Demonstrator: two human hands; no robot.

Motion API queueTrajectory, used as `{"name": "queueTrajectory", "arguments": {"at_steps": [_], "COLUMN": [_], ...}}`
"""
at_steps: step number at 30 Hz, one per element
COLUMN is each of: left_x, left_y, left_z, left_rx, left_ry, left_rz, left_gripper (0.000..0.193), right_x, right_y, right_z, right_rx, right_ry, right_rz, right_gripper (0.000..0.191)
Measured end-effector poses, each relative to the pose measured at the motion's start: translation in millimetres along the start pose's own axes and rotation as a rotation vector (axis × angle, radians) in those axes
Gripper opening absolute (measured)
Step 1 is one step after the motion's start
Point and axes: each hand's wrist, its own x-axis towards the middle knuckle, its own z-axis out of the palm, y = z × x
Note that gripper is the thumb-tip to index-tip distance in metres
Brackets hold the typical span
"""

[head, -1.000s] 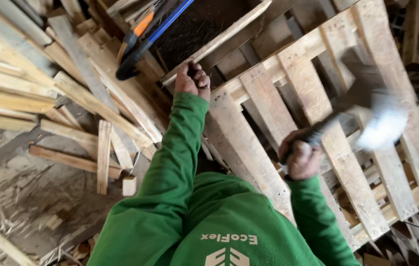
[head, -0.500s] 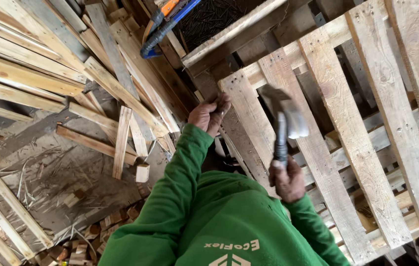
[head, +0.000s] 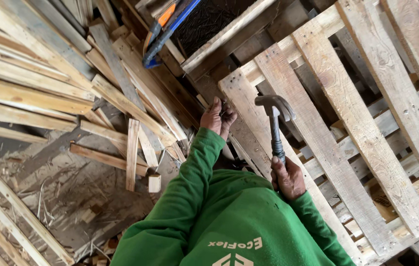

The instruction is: The person repairs wooden pallets by hammering nails into loose planks. They take nails from a wooden nail box, position each nail on a pallet board, and drive it in with a hammer, working across several pallets.

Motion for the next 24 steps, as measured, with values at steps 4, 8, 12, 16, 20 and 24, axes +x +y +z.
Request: {"name": "queueTrajectory", "arguments": {"at_steps": [4, 8, 12, 16, 20, 24], "left_x": [2.0, -3.3, -4.8, 0.6, 16.7, 43.3], "left_y": [8.0, 24.3, 38.4, 46.8, 47.4, 42.2], "left_z": [6.5, 15.7, 26.4, 27.9, 22.9, 25.8], "left_rx": [0.155, 0.291, 0.370, 0.403, 0.468, 0.614], "left_ry": [-0.073, -0.148, -0.142, -0.052, -0.125, -0.152], "left_rz": [-0.045, -0.134, -0.171, -0.163, -0.057, 0.260], "left_gripper": [0.038, 0.033, 0.023, 0.017, 0.022, 0.023], "right_x": [15.0, 15.2, -0.5, -1.7, 10.2, 7.1], "right_y": [12.3, 15.5, 12.4, 7.2, 1.7, 0.1], "right_z": [6.3, 11.5, 18.9, 31.9, 41.9, 44.6], "right_rx": [-0.041, -0.004, 0.002, 0.014, -0.050, 0.022], "right_ry": [0.001, 0.049, 0.072, 0.069, 0.053, 0.059], "right_rz": [0.077, 0.107, 0.070, -0.015, 0.113, 0.116], "right_gripper": [0.055, 0.054, 0.056, 0.053, 0.052, 0.057]}}
